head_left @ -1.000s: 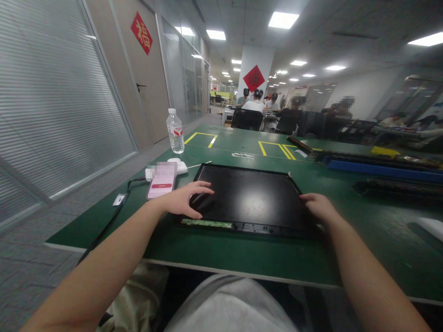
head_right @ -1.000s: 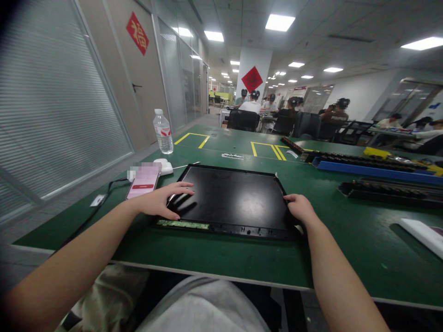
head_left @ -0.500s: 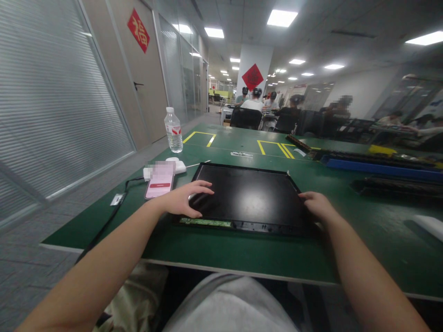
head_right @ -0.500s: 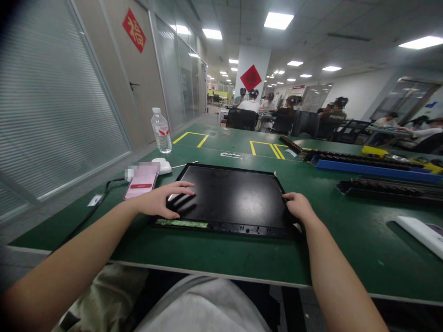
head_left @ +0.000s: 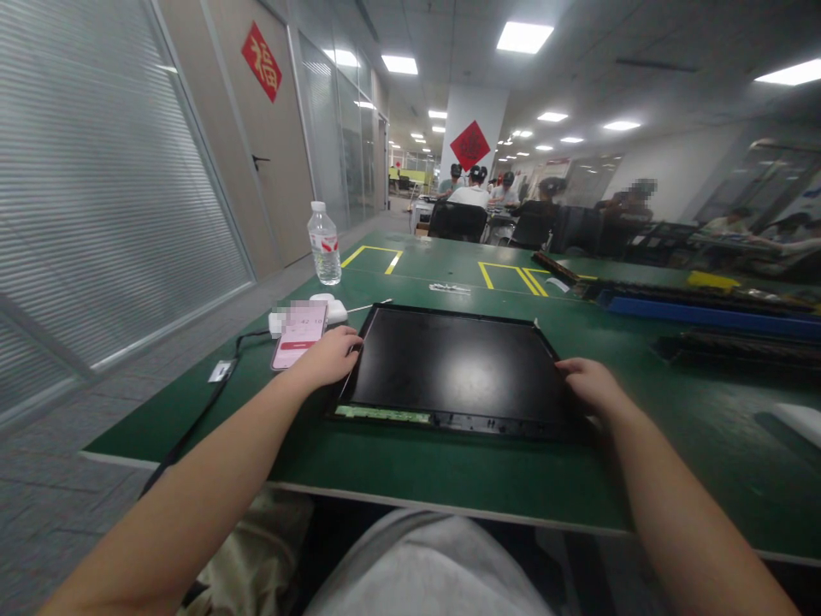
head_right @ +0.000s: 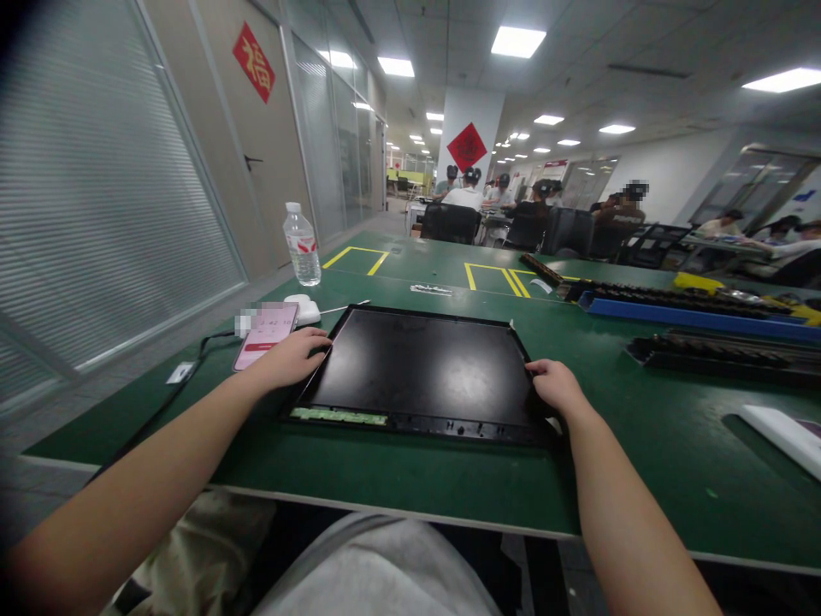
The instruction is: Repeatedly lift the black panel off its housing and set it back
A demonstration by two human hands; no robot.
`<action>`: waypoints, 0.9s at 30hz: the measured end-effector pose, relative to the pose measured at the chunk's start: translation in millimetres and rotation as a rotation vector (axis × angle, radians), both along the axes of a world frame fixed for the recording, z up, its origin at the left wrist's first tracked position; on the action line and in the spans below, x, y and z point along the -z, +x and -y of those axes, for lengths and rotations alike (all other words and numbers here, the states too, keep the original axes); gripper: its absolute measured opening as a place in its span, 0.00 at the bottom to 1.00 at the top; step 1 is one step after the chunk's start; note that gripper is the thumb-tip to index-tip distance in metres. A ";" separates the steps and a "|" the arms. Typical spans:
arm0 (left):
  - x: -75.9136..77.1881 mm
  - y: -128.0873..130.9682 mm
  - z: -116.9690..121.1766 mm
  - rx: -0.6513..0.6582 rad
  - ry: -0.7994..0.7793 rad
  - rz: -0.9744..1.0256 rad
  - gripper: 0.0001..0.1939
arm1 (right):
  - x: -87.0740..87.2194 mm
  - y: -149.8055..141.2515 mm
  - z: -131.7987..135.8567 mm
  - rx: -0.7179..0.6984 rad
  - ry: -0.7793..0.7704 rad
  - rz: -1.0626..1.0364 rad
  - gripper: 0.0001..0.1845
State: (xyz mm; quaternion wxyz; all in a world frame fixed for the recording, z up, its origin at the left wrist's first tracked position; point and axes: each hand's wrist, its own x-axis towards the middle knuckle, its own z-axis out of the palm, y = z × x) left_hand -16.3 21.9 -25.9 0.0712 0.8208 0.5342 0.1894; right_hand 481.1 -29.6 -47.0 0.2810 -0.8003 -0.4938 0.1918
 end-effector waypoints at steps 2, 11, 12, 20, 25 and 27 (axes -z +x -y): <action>-0.4 1.2 1.3 -0.010 -0.006 -0.003 0.22 | 0.3 1.1 -0.3 -0.003 -0.013 -0.006 0.28; 1.8 5.3 1.5 0.012 -0.019 -0.027 0.24 | 2.3 2.3 -0.8 0.004 -0.025 -0.010 0.28; 2.4 4.9 0.7 0.016 -0.025 -0.010 0.24 | 2.7 2.3 -0.8 0.006 -0.020 -0.014 0.28; 6.0 1.1 -3.6 0.005 -0.055 0.027 0.24 | 1.5 2.2 -0.9 0.003 -0.021 -0.007 0.27; 7.8 -0.1 -5.6 0.016 -0.056 0.012 0.25 | 0.4 2.3 -1.1 0.011 -0.011 0.017 0.28; 8.0 -0.2 -6.2 0.014 -0.055 -0.013 0.26 | -0.4 1.8 -1.2 0.010 -0.004 0.025 0.28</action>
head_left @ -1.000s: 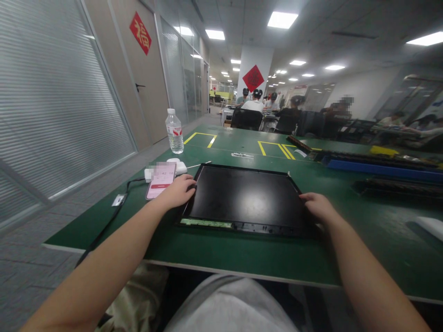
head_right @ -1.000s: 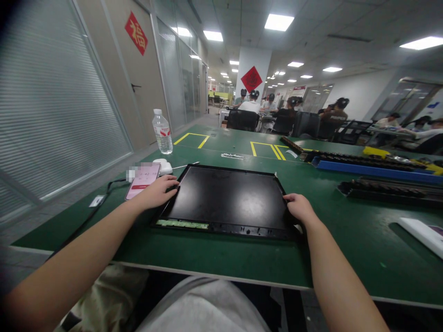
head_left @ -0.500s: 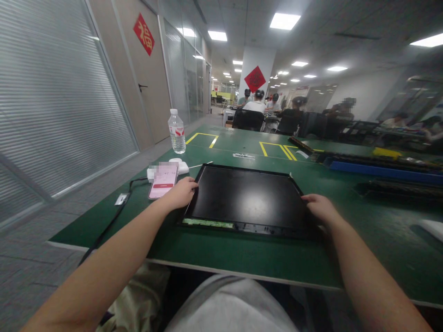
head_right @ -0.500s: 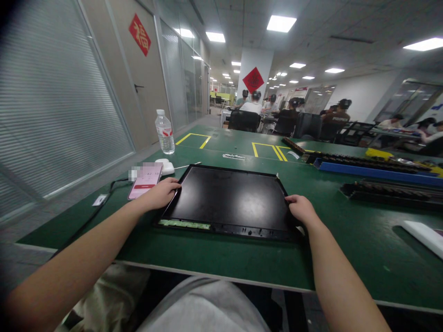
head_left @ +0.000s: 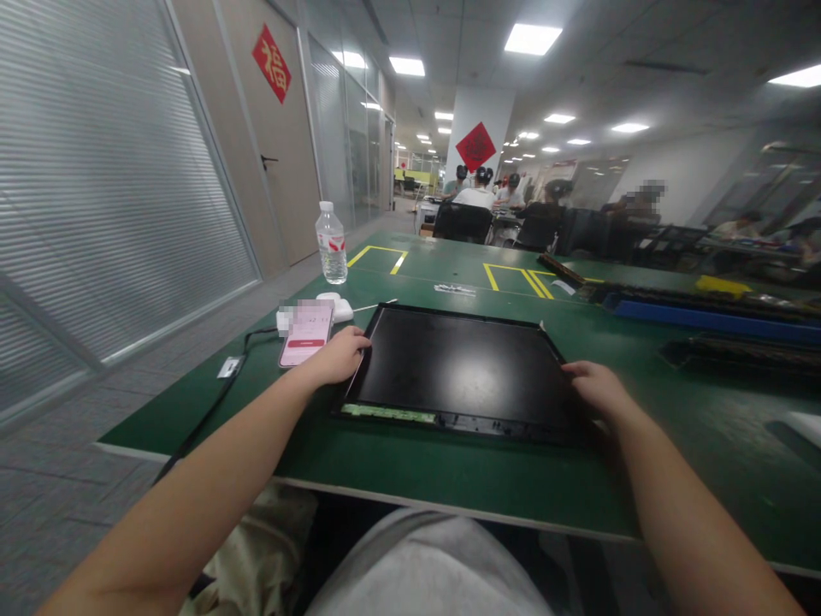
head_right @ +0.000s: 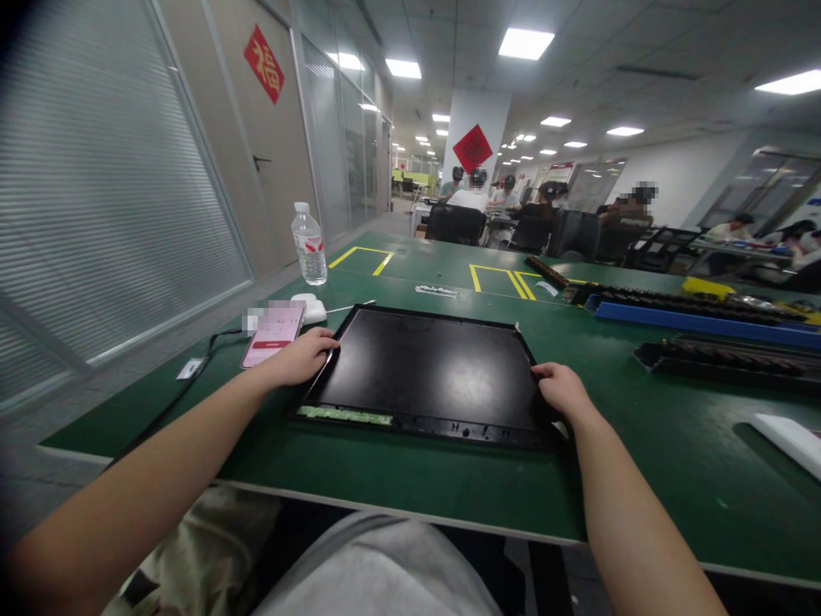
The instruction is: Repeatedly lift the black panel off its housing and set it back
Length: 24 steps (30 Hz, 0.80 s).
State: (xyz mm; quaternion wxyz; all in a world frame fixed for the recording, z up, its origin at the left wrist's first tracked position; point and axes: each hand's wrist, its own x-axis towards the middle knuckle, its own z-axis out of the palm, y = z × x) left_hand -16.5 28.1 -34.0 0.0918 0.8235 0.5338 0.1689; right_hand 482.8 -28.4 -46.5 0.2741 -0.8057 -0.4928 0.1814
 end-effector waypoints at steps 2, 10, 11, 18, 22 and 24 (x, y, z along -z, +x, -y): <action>-0.3 0.1 -0.2 -0.003 0.000 -0.017 0.26 | -1.0 -0.8 -0.2 -0.001 0.000 0.012 0.28; -2.7 1.0 0.1 0.007 -0.008 0.015 0.25 | -1.9 -1.7 0.2 0.019 -0.042 -0.024 0.29; -3.1 1.3 0.3 0.005 -0.007 0.019 0.25 | -1.5 -1.4 0.3 0.016 -0.040 -0.027 0.29; -4.9 3.7 2.9 -0.014 0.010 -0.020 0.24 | 2.0 2.0 -0.8 0.011 -0.003 0.008 0.28; -2.1 5.6 4.0 -0.057 0.034 -0.001 0.23 | 1.7 2.1 -0.2 0.002 0.002 0.009 0.27; -1.0 7.2 4.6 -0.068 0.056 -0.027 0.24 | 0.8 1.2 0.3 0.006 -0.007 0.010 0.28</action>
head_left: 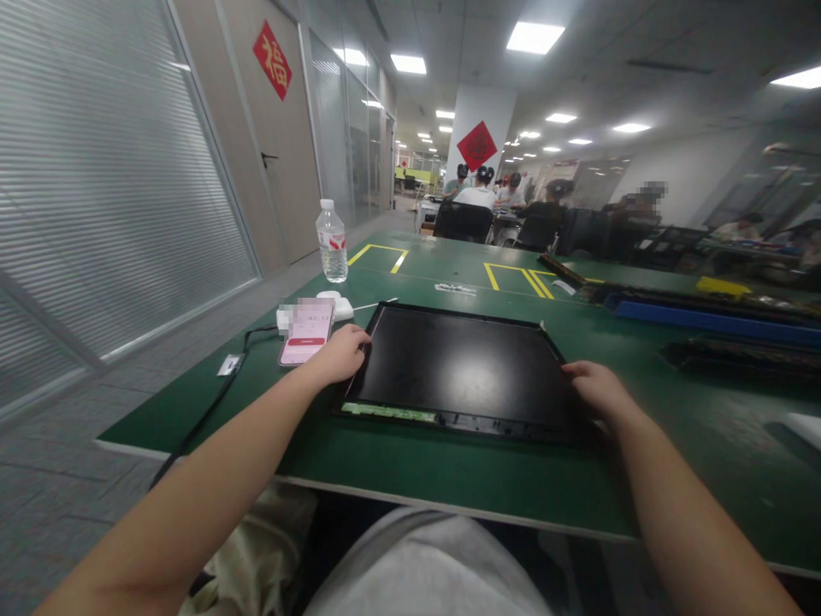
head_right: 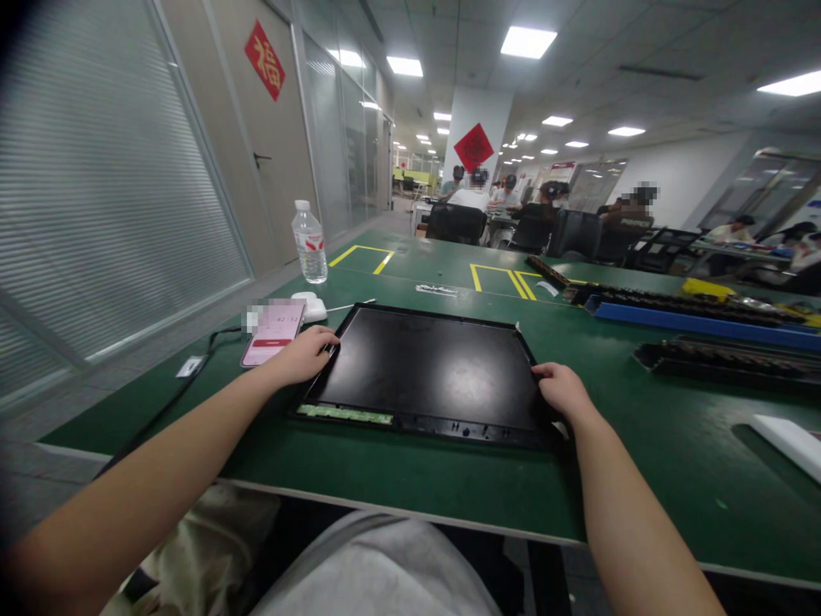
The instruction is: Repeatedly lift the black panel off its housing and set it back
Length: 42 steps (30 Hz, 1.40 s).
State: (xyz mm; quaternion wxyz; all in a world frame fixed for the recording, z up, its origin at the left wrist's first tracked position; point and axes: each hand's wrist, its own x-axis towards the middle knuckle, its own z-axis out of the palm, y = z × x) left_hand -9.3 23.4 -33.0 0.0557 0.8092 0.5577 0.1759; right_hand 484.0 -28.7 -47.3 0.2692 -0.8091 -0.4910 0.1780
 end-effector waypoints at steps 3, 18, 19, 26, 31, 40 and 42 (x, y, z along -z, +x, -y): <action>0.2 2.4 1.1 -0.017 0.026 -0.062 0.23 | -0.2 -0.9 0.1 0.006 -0.031 -0.016 0.29; -10.5 4.1 10.4 -0.052 -0.177 0.240 0.33 | 5.8 3.2 -3.9 -0.014 -0.007 -0.029 0.27; -9.2 2.6 9.2 -0.051 -0.173 0.277 0.33 | 5.5 3.0 -4.0 -0.020 -0.004 -0.017 0.27; -9.3 2.9 6.9 -0.065 -0.335 0.807 0.31 | -0.9 -2.7 -1.7 -0.012 -0.039 -0.001 0.27; -17.1 11.0 14.0 -0.131 -0.454 1.078 0.28 | -3.3 -4.1 -0.8 -0.002 -0.055 0.000 0.27; -16.9 16.2 10.9 -0.294 -0.513 1.370 0.23 | -0.3 1.3 -3.7 -0.020 -0.035 0.005 0.25; -15.2 15.0 10.1 -0.299 -0.567 1.402 0.26 | 1.4 2.9 -4.6 -0.024 -0.034 -0.001 0.24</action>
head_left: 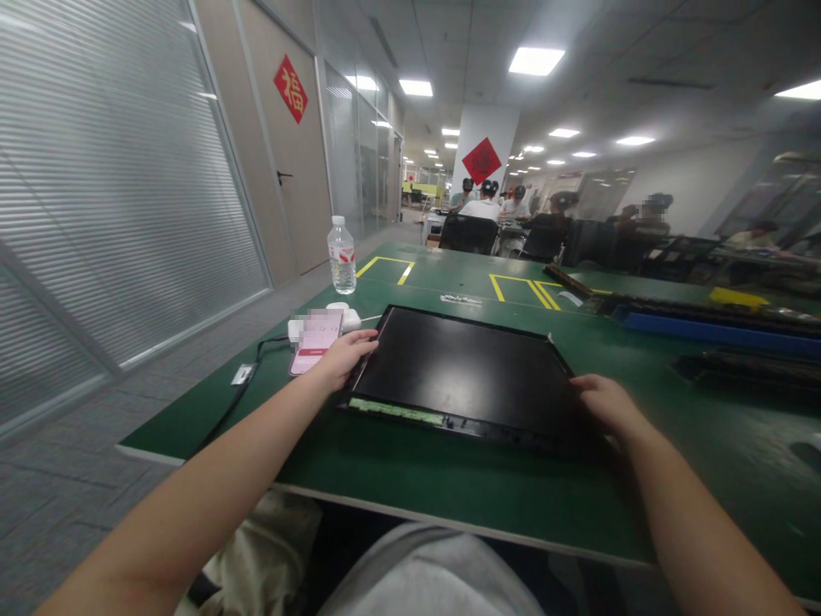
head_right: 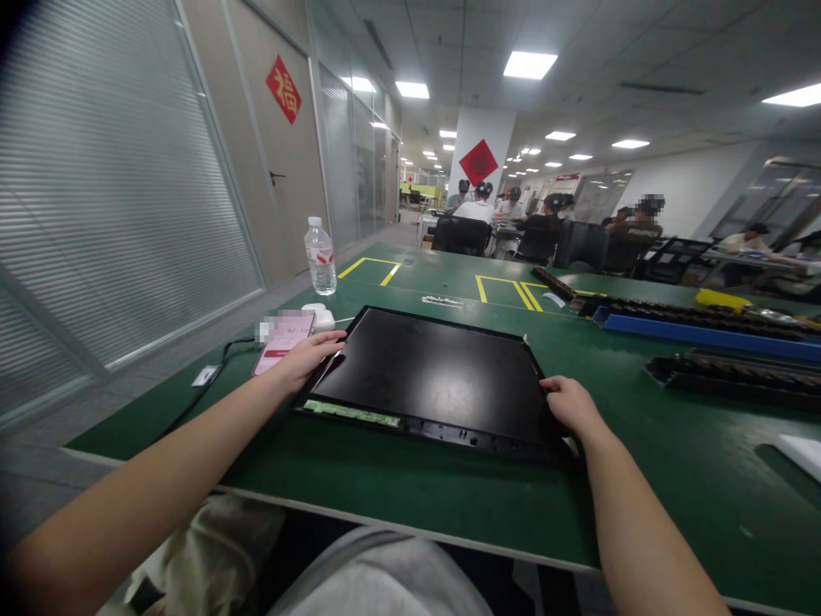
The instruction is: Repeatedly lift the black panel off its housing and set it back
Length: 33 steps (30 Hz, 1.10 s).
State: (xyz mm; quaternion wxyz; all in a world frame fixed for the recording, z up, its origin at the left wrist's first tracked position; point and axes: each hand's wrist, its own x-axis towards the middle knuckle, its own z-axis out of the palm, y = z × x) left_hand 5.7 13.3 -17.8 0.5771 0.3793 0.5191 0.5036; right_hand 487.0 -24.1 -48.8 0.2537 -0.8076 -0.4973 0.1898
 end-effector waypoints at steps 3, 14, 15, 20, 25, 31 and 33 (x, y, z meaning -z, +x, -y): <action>1.6 -1.7 -0.2 0.048 -0.042 0.049 0.36 | 2.0 1.6 -0.9 0.004 0.013 0.007 0.23; -3.4 0.8 4.0 0.138 -0.107 0.043 0.35 | -1.7 -4.4 2.1 0.019 0.011 0.005 0.26; -2.7 0.6 3.9 0.135 -0.103 0.043 0.33 | -2.1 -4.7 2.2 0.018 0.005 0.007 0.26; 2.0 -1.3 1.8 0.143 -0.032 0.091 0.32 | -0.6 -3.1 1.5 0.013 0.006 0.003 0.24; 1.5 -3.1 2.2 0.169 0.035 0.141 0.32 | 5.1 0.8 -1.0 0.004 0.033 0.011 0.23; -2.5 -4.3 3.6 0.197 0.122 0.109 0.30 | 7.4 1.5 -2.0 -0.008 0.045 0.013 0.22; -3.6 -4.5 4.0 0.214 0.148 0.117 0.30 | 6.6 0.8 -1.4 -0.007 0.028 -0.006 0.22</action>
